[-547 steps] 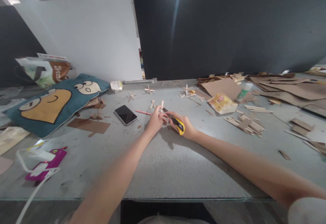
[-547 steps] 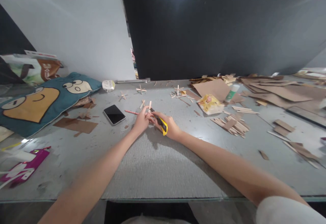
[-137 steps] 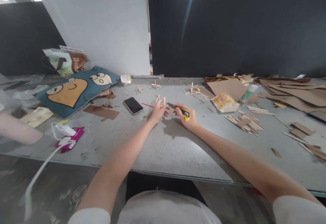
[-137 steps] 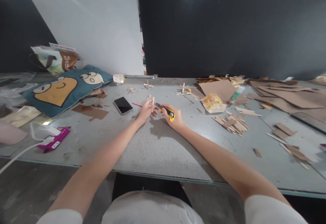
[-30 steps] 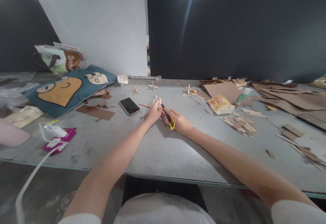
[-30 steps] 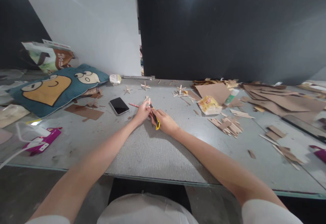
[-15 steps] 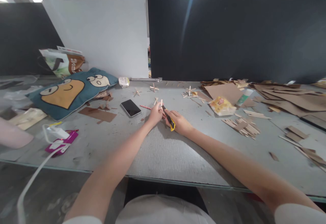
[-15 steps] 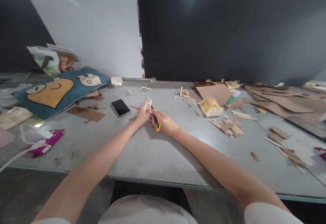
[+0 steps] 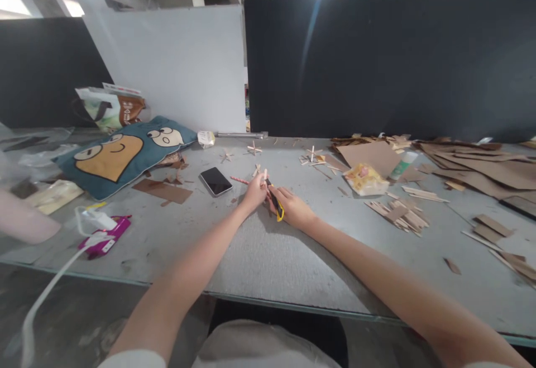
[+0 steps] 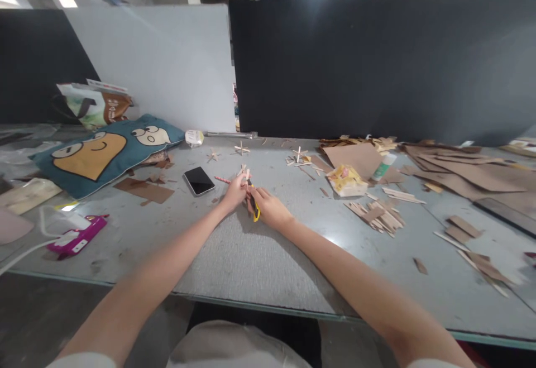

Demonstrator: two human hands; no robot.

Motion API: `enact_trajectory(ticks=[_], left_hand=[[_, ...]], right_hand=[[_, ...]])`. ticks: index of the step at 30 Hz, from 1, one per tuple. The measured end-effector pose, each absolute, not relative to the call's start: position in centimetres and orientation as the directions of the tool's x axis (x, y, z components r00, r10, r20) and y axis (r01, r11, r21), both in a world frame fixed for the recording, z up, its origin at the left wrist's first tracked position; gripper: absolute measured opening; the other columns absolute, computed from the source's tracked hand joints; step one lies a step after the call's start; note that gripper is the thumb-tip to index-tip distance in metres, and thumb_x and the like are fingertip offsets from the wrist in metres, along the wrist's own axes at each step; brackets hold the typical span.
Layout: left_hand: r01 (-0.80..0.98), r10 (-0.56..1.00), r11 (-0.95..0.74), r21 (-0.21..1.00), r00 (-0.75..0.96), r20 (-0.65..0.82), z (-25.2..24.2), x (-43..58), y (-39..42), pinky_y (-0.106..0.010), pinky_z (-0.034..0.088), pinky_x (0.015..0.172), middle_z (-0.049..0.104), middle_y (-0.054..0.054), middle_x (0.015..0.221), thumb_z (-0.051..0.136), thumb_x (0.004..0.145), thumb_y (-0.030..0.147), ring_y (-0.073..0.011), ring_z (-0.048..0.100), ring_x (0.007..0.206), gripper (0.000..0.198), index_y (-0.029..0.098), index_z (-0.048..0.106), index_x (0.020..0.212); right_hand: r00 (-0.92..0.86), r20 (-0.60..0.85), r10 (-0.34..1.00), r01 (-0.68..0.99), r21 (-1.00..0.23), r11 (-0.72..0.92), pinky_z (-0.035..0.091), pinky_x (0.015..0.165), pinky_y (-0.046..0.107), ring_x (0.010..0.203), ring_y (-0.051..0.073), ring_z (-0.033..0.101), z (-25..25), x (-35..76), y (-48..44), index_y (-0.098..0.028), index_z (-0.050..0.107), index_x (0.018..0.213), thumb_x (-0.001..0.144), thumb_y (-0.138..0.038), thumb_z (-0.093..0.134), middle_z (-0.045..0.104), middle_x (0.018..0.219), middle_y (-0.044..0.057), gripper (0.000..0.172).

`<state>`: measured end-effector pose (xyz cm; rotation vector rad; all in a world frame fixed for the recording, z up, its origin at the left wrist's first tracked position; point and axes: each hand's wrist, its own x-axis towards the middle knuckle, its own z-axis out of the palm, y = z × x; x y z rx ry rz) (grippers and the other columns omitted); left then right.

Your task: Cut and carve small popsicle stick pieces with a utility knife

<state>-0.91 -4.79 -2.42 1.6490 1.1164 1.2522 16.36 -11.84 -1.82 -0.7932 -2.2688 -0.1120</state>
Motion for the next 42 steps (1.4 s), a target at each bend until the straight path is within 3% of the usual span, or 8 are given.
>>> enact_trajectory(ticks=[10,20,28,42], left_hand=[[0.178,0.954,-0.293,0.94,0.124,0.274,-2.7,-0.9,-4.7,-0.028,0.049,0.055,0.062,0.001,0.064,0.062,0.084,0.013,-0.0182,0.06,0.052,0.031,0.018,0.065,0.114],[0.135,0.942,-0.323,0.937,0.134,0.306,-2.4,-1.1,-5.3,-0.024,0.047,0.052,0.061,0.004,0.064,0.058,0.087,0.015,-0.0148,0.059,0.047,0.029,0.02,0.059,0.116],[0.177,0.945,-0.325,0.929,0.106,0.31,-2.4,-1.2,-5.1,-0.024,0.046,0.056,0.055,0.006,0.061,0.053,0.086,0.011,-0.0149,0.058,0.05,0.031,0.02,0.058,0.115],[0.165,0.94,-0.333,0.928,0.128,0.315,-2.1,-1.2,-5.4,-0.024,0.046,0.057,0.053,0.006,0.063,0.052,0.086,0.014,-0.015,0.056,0.053,0.031,0.021,0.059,0.115]], right_hand=[[-0.556,0.658,0.507,0.561,-0.153,0.814,0.06,0.085,0.045,0.098,0.029,0.068,-2.0,16.6,-11.8,-0.019,0.046,0.145,0.102,-0.017,0.052,0.067,0.106,0.014,0.043],[-0.557,0.675,0.484,0.534,-0.155,0.831,0.06,0.089,0.047,0.107,0.03,0.067,-2.2,16.2,-11.6,-0.02,0.044,0.149,0.101,-0.016,0.052,0.066,0.114,0.015,0.048],[-0.5,0.71,0.496,0.519,-0.213,0.828,0.06,0.081,0.041,0.093,0.027,0.069,-2.0,15.8,-11.7,-0.018,0.048,0.145,0.103,-0.019,0.049,0.068,0.106,0.015,0.042],[-0.44,0.718,0.539,0.519,-0.287,0.805,0.059,0.083,0.039,0.092,0.027,0.072,-2.1,15.3,-11.7,-0.02,0.051,0.146,0.102,-0.021,0.05,0.071,0.106,0.014,0.044]])
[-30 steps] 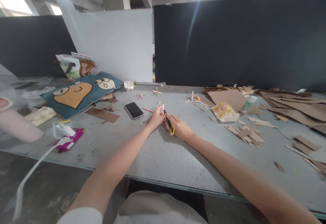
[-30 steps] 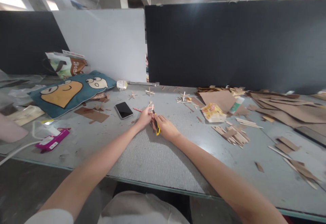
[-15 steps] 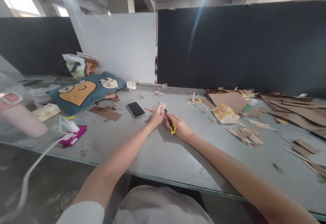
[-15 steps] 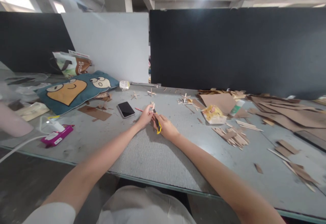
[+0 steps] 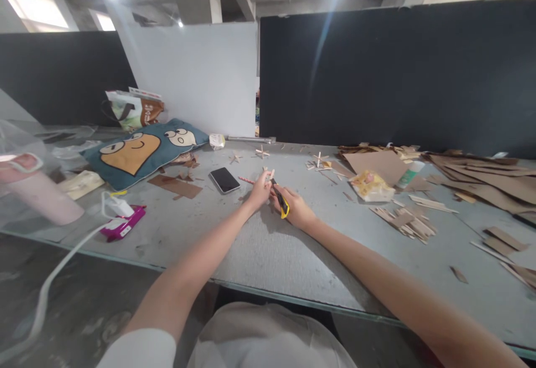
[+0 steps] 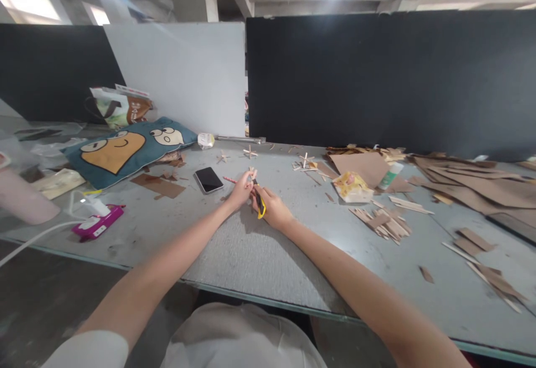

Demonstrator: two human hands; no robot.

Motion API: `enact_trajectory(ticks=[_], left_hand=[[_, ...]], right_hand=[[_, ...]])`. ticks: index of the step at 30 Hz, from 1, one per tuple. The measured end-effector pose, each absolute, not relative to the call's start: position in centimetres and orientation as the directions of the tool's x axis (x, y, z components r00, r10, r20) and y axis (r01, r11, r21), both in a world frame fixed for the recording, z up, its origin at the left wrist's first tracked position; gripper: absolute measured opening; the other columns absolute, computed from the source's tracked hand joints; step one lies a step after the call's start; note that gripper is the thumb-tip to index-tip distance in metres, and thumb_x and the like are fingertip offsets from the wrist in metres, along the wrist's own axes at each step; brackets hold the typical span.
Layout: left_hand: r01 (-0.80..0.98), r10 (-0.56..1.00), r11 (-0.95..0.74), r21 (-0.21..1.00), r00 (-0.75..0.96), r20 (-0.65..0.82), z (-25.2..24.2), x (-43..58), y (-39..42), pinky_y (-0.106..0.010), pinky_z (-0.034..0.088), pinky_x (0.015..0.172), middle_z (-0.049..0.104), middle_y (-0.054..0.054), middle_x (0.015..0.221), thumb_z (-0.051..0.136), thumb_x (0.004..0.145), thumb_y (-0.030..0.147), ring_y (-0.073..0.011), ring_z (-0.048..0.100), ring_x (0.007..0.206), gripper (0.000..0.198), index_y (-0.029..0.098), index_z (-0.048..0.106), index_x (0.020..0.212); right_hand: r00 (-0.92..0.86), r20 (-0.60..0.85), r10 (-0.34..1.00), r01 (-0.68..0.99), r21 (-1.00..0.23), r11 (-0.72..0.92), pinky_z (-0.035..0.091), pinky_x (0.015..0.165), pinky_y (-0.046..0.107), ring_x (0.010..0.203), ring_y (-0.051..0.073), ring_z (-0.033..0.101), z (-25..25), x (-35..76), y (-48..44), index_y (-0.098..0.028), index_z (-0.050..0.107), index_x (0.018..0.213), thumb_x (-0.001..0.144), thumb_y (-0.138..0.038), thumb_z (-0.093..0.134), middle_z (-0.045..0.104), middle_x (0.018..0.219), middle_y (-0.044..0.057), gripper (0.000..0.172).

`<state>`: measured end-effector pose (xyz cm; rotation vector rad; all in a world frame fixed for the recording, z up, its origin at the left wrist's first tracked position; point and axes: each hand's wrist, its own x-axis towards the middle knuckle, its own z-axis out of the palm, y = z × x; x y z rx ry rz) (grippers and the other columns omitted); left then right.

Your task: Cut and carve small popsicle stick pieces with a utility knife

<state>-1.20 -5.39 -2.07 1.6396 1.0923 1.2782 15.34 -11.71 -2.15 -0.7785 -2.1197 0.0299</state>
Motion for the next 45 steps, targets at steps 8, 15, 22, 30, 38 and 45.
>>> enact_trajectory(ticks=[8,15,22,30,38,45], left_hand=[[0.14,0.946,-0.316,0.938,0.127,0.299,-1.9,-1.2,-5.3,-0.024,0.047,0.06,0.055,0.005,0.065,0.058,0.086,0.014,-0.0153,0.057,0.055,0.029,0.02,0.061,0.113],[0.076,0.94,-0.32,0.944,0.152,0.306,-1.8,-1.2,-4.8,-0.02,0.044,0.055,0.056,0.007,0.063,0.059,0.09,0.017,-0.013,0.058,0.052,0.03,0.02,0.057,0.12],[0.045,0.945,-0.293,0.955,0.167,0.282,-2.0,-1.0,-4.5,-0.02,0.046,0.056,0.057,0.008,0.064,0.057,0.091,0.017,-0.0125,0.059,0.052,0.03,0.023,0.053,0.12],[0.025,0.952,-0.253,0.967,0.186,0.245,-1.4,-1.0,-5.0,-0.017,0.044,0.05,0.052,0.01,0.06,0.056,0.088,0.012,-0.011,0.058,0.049,0.031,0.023,0.049,0.116],[-0.018,0.964,-0.154,0.988,0.218,0.154,-1.2,-0.5,-5.4,-0.025,0.056,0.053,0.065,0.006,0.069,0.058,0.093,0.018,-0.0141,0.066,0.048,0.038,0.024,0.042,0.126],[-0.011,0.977,-0.111,0.994,0.183,0.111,-1.2,-0.2,-5.3,-0.026,0.057,0.054,0.066,0.005,0.069,0.053,0.095,0.016,-0.0138,0.067,0.048,0.034,0.021,0.045,0.127]], right_hand=[[-0.431,0.721,0.543,0.514,-0.298,0.804,0.06,0.082,0.039,0.09,0.027,0.071,-2.0,15.3,-11.5,-0.019,0.053,0.144,0.103,-0.022,0.05,0.07,0.103,0.014,0.041],[-0.412,0.741,0.53,0.504,-0.3,0.81,0.059,0.083,0.038,0.091,0.026,0.071,-1.7,15.1,-11.5,-0.02,0.054,0.142,0.102,-0.022,0.052,0.07,0.103,0.013,0.04],[-0.365,0.746,0.556,0.476,-0.364,0.801,0.06,0.084,0.038,0.094,0.026,0.073,-1.8,15.2,-11.5,-0.022,0.055,0.141,0.101,-0.023,0.054,0.072,0.109,0.013,0.04],[-0.277,0.731,0.624,0.4,-0.503,0.766,0.061,0.084,0.038,0.093,0.025,0.075,-1.9,15.3,-11.6,-0.022,0.064,0.135,0.1,-0.032,0.058,0.076,0.111,0.014,0.037],[-0.121,0.648,0.752,0.236,-0.718,0.655,0.064,0.074,0.037,0.077,0.022,0.077,-1.7,16.2,-10.3,-0.015,0.07,0.127,0.105,-0.056,0.044,0.08,0.09,0.011,0.053],[-0.055,0.644,0.763,0.223,-0.737,0.638,0.064,0.074,0.038,0.074,0.022,0.075,-1.5,16.9,-10.6,-0.015,0.069,0.127,0.105,-0.058,0.046,0.08,0.09,0.011,0.054]])
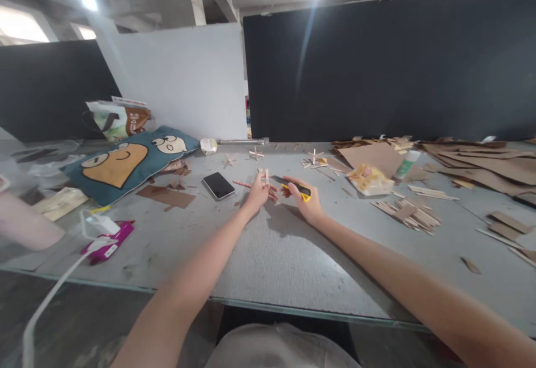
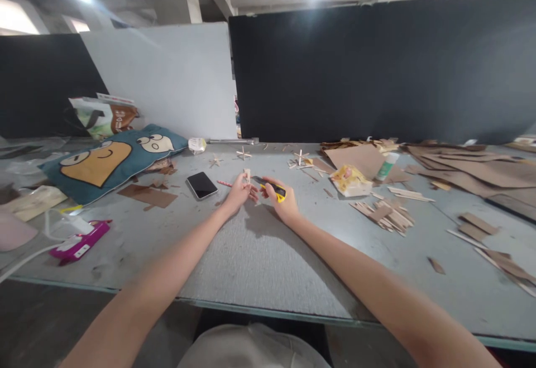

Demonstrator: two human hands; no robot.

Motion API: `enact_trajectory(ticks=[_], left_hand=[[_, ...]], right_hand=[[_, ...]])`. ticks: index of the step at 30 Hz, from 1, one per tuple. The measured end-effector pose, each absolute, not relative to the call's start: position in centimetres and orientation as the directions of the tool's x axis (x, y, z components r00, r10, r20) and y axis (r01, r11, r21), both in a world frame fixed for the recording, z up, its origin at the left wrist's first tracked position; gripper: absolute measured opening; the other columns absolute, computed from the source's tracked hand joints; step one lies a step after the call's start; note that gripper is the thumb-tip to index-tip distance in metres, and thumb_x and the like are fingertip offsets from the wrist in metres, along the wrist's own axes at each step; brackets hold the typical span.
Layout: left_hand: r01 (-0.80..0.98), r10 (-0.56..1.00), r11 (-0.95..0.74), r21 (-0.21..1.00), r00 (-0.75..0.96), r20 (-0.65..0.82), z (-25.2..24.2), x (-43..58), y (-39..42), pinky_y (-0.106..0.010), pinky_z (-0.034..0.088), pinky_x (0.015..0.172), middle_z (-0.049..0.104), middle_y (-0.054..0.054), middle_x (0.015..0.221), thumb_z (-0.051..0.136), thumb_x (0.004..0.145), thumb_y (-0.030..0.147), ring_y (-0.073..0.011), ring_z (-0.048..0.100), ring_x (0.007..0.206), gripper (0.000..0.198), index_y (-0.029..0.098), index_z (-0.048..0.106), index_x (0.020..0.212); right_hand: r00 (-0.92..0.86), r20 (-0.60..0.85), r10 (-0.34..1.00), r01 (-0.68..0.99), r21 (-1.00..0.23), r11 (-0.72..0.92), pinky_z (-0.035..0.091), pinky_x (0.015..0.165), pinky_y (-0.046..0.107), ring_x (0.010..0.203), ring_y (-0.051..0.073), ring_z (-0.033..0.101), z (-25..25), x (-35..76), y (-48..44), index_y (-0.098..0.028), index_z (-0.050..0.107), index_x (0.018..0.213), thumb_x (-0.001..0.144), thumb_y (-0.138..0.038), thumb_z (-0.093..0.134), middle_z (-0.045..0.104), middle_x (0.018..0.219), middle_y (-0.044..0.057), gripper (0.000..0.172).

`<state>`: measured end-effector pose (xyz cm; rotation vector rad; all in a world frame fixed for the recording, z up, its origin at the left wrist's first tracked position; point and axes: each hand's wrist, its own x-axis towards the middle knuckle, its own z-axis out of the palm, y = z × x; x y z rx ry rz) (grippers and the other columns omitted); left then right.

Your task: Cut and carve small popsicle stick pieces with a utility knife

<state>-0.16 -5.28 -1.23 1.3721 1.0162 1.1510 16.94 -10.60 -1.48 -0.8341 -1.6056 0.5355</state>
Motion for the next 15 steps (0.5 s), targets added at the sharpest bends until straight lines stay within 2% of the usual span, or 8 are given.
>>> enact_trajectory(ticks=[5,15], left_hand=[[-0.02,0.986,-0.102,0.995,0.127,0.104,-1.29,-0.36,-4.76,-0.024,0.055,0.053,0.065,0.005,0.067,0.054,0.092,0.014,-0.0132,0.066,0.048,0.035,0.021,0.049,0.125],[0.024,0.988,-0.14,0.99,0.074,0.138,-1.59,-0.28,-4.39,-0.021,0.048,0.049,0.063,0.005,0.064,0.058,0.085,0.011,-0.0145,0.065,0.052,0.026,0.02,0.058,0.11]], right_hand=[[-0.135,0.693,0.708,0.356,-0.633,0.687,0.062,0.084,0.039,0.089,0.025,0.077,-1.68,16.83,-11.27,-0.02,0.072,0.126,0.096,-0.045,0.065,0.08,0.106,0.012,0.039],[-0.331,0.757,0.563,0.441,-0.403,0.802,0.061,0.085,0.034,0.097,0.023,0.078,-1.55,16.55,-11.39,-0.023,0.058,0.145,0.102,-0.029,0.053,0.078,0.119,0.013,0.044]])
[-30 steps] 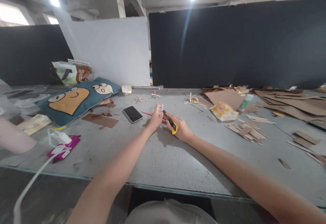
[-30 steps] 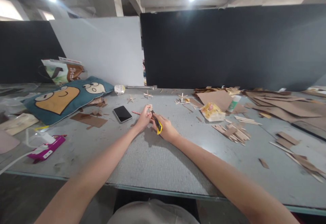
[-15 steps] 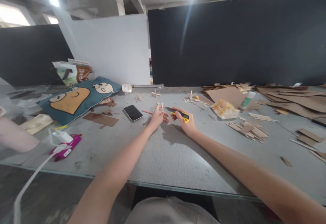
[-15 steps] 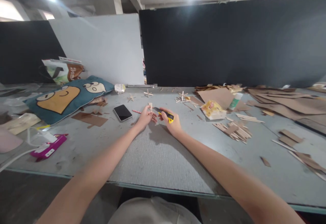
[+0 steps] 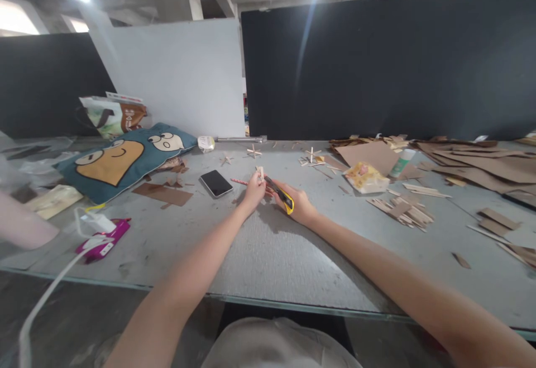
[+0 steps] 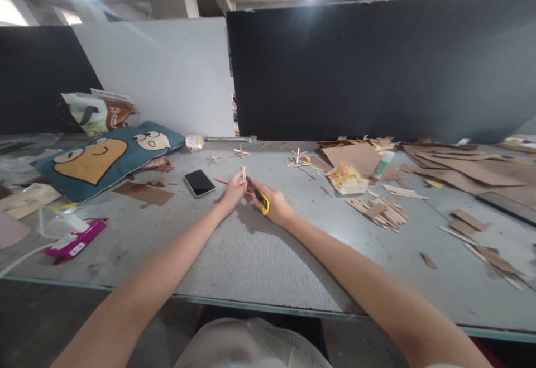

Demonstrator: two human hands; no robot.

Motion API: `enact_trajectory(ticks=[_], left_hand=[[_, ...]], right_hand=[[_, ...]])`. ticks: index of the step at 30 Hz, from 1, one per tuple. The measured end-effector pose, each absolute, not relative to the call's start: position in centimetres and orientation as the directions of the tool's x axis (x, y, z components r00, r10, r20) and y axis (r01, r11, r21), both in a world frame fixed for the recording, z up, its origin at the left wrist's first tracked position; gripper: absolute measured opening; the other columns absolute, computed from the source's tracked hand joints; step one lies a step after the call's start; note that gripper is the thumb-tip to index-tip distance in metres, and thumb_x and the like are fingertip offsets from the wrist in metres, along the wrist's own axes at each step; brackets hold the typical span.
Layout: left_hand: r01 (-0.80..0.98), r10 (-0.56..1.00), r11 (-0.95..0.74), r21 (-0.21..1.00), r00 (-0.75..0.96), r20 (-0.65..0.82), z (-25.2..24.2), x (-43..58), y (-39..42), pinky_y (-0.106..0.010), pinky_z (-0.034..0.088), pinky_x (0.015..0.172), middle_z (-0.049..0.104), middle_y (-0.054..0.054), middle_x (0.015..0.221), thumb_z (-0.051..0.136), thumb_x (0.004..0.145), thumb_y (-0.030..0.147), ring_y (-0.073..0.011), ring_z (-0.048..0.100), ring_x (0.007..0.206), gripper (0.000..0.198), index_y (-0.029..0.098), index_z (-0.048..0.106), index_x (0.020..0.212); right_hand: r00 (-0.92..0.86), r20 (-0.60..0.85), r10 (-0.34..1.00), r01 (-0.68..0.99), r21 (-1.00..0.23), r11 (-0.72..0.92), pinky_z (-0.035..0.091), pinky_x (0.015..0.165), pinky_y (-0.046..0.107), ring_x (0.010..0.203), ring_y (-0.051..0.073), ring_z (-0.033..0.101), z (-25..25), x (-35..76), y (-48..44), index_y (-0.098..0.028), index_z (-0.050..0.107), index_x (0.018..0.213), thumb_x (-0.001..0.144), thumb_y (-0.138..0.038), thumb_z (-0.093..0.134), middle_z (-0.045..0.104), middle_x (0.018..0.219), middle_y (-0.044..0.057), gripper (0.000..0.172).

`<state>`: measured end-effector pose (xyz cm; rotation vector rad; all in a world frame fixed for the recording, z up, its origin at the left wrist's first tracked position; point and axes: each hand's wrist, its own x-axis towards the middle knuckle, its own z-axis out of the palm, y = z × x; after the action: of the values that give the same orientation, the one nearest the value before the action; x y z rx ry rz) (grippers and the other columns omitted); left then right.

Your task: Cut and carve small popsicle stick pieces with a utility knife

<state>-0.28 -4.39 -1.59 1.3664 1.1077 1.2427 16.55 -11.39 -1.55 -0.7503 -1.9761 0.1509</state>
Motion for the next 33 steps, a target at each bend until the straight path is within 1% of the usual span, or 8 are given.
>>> enact_trajectory(ticks=[3,10,12,18,26,33], left_hand=[[0.042,0.985,-0.164,0.985,0.065,0.162,-1.62,-0.38,-4.39,-0.021,0.048,0.05,0.062,0.004,0.064,0.057,0.082,0.008,-0.0146,0.064,0.053,0.026,0.019,0.059,0.106],[0.078,0.979,-0.197,0.977,0.064,0.193,-1.85,-0.59,-4.32,-0.02,0.043,0.051,0.058,0.005,0.063,0.059,0.08,0.007,-0.0133,0.06,0.053,0.023,0.019,0.059,0.1],[0.083,0.979,-0.2,0.976,0.06,0.195,-1.92,-0.57,-4.3,-0.019,0.043,0.05,0.058,0.005,0.063,0.058,0.081,0.008,-0.0135,0.06,0.053,0.023,0.02,0.058,0.1],[0.086,0.978,-0.201,0.976,0.066,0.196,-1.8,-0.4,-4.37,-0.022,0.045,0.051,0.06,0.004,0.064,0.058,0.083,0.009,-0.0153,0.062,0.054,0.021,0.02,0.057,0.1],[0.099,0.973,-0.228,0.969,0.057,0.223,-1.7,-0.4,-4.56,-0.02,0.043,0.05,0.058,0.005,0.063,0.054,0.082,0.003,-0.0131,0.06,0.052,0.024,0.019,0.057,0.099],[0.113,0.964,-0.261,0.959,0.09,0.252,-1.77,-0.48,-4.73,-0.019,0.044,0.049,0.058,0.006,0.063,0.055,0.084,0.007,-0.0132,0.062,0.052,0.023,0.02,0.057,0.104]], right_hand=[[-0.35,0.762,0.545,0.445,-0.376,0.812,0.061,0.085,0.033,0.096,0.023,0.077,-1.52,16.54,-11.42,-0.024,0.057,0.147,0.103,-0.028,0.053,0.078,0.117,0.012,0.045],[-0.361,0.755,0.547,0.451,-0.372,0.811,0.06,0.084,0.032,0.095,0.022,0.076,-1.66,16.55,-11.3,-0.023,0.053,0.151,0.102,-0.027,0.053,0.077,0.116,0.012,0.049],[-0.366,0.748,0.554,0.454,-0.377,0.808,0.06,0.083,0.031,0.093,0.022,0.076,-1.62,16.57,-11.33,-0.022,0.054,0.151,0.103,-0.028,0.053,0.077,0.114,0.012,0.048],[-0.376,0.735,0.563,0.451,-0.386,0.805,0.06,0.083,0.031,0.092,0.022,0.076,-1.36,16.6,-11.55,-0.024,0.053,0.152,0.103,-0.028,0.052,0.077,0.114,0.012,0.049],[-0.385,0.733,0.561,0.45,-0.381,0.808,0.059,0.083,0.033,0.094,0.023,0.076,-1.6,16.6,-11.37,-0.023,0.053,0.151,0.103,-0.029,0.053,0.076,0.114,0.013,0.048],[-0.384,0.74,0.553,0.458,-0.368,0.81,0.059,0.084,0.033,0.094,0.022,0.075,-1.96,16.66,-11.12,-0.023,0.053,0.15,0.102,-0.027,0.054,0.076,0.113,0.013,0.048]])
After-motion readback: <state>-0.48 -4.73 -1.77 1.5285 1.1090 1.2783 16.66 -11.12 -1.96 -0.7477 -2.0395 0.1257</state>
